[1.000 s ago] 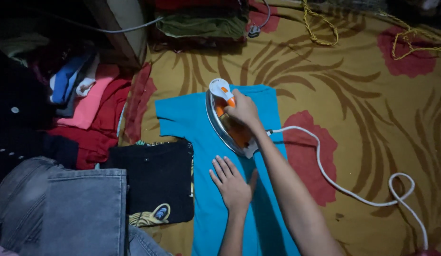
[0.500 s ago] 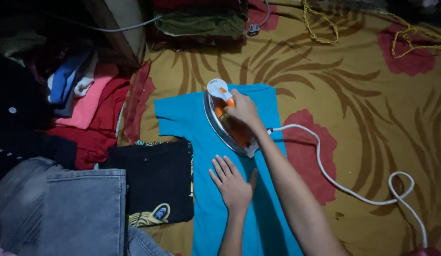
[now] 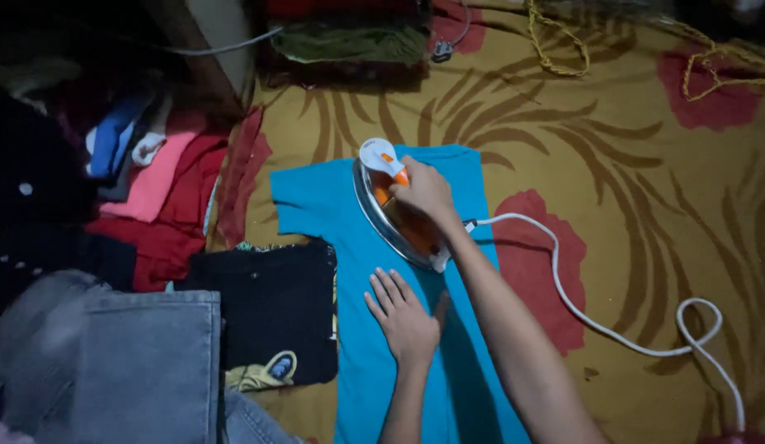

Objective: The recorder irons a blue polo shirt on a patterned surface and then folds it.

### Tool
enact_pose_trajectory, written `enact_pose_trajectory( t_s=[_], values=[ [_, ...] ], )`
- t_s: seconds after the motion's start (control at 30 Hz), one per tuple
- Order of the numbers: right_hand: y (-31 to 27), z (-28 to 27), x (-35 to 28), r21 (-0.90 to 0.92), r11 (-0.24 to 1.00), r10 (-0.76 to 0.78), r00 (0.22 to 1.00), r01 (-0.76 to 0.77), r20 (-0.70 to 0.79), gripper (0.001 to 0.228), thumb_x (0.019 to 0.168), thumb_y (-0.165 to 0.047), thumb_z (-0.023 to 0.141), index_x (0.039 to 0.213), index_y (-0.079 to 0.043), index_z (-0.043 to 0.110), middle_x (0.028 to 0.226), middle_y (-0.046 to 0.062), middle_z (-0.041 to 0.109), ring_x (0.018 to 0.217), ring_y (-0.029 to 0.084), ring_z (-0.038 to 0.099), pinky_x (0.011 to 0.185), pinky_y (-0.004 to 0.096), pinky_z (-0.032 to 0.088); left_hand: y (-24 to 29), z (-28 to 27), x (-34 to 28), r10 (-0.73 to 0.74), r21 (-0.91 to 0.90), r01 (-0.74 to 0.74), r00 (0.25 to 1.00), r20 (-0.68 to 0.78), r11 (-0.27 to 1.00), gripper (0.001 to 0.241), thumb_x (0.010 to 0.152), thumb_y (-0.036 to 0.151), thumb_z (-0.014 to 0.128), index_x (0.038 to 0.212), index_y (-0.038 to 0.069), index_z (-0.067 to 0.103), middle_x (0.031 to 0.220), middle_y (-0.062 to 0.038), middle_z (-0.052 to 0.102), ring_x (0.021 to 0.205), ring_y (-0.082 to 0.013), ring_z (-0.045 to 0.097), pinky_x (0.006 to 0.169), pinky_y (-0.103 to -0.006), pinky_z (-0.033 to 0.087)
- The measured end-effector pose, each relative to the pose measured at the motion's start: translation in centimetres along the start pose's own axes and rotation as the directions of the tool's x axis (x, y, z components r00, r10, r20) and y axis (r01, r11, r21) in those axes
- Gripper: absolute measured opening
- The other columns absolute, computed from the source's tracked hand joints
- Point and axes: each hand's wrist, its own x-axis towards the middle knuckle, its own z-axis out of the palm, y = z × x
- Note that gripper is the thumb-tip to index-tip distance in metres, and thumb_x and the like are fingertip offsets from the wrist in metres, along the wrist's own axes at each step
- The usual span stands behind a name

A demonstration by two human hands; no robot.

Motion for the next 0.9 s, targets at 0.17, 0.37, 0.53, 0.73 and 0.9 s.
enact_pose_trajectory(
  t_s=[0.17, 0.37, 0.53, 0.73, 0.9],
  values=[
    [-0.1, 2.5, 0.3, -0.022, 0.979, 0.195, 0.954, -0.205, -0.228, 0.042, 0.078, -0.03, 0.078, 0.108, -0.007, 0.061, 0.098, 0.025, 0.071, 0.097, 0.048, 0.066, 0.079, 0.058, 0.051, 0.4, -0.8, 0.9, -0.021, -0.003, 0.021, 0.999, 0.029, 1.0, 0.102, 0.094, 0.074, 0.035, 0.148, -0.013, 0.034, 0.157, -0.034, 0.029, 0.15, -0.0453, 0.023, 0.121, -0.0615, 0.011],
    [2.7, 3.0, 1.1, 0.035, 0.991, 0.133, 0.961, -0.128, -0.242, 0.042, 0.076, -0.029, 0.08, 0.104, -0.004, 0.061, 0.095, 0.025, 0.071, 0.094, 0.047, 0.067, 0.078, 0.056, 0.052, 0.3, -0.7, 0.5, -0.001, -0.027, 0.001, 1.0, -0.005, 1.0, 0.103, 0.095, 0.074, 0.036, 0.149, -0.014, 0.034, 0.157, -0.034, 0.03, 0.15, -0.046, 0.024, 0.121, -0.0611, 0.011],
    [0.8, 1.8, -1.6, 0.08, 0.997, 0.031, 0.989, -0.02, -0.142, 0.04, 0.069, -0.027, 0.081, 0.103, -0.009, 0.066, 0.088, 0.022, 0.072, 0.089, 0.046, 0.069, 0.073, 0.055, 0.052, 0.1, -0.7, 0.1, -0.006, 0.028, 0.005, 1.0, 0.024, 1.0, 0.104, 0.097, 0.074, 0.038, 0.149, -0.015, 0.034, 0.158, -0.034, 0.03, 0.151, -0.0455, 0.024, 0.122, -0.0609, 0.013],
    [0.5, -0.2, -8.1, 0.155, 0.971, -0.102, 0.905, 0.18, -0.414, 0.042, 0.079, -0.022, 0.078, 0.118, -0.01, 0.067, 0.096, 0.021, 0.073, 0.094, 0.043, 0.07, 0.073, 0.046, 0.057, 0.3, -0.9, 0.4, -0.054, -0.064, 0.052, 0.998, -0.034, 0.997, 0.107, 0.091, 0.077, 0.042, 0.148, -0.013, 0.034, 0.158, -0.032, 0.031, 0.15, -0.0434, 0.024, 0.121, -0.0593, 0.012],
    [0.4, -0.5, -9.6, 0.247, 0.962, 0.075, 0.763, 0.114, -0.642, 0.039, 0.082, -0.02, 0.073, 0.118, -0.008, 0.065, 0.093, 0.019, 0.073, 0.09, 0.036, 0.077, 0.076, 0.045, 0.058, 0.4, -1.8, 0.6, -0.062, -0.068, 0.066, 0.997, 0.056, 0.996, 0.108, 0.088, 0.076, 0.047, 0.149, -0.013, 0.033, 0.159, -0.032, 0.027, 0.151, -0.0423, 0.02, 0.12, -0.0591, 0.01]
  ],
)
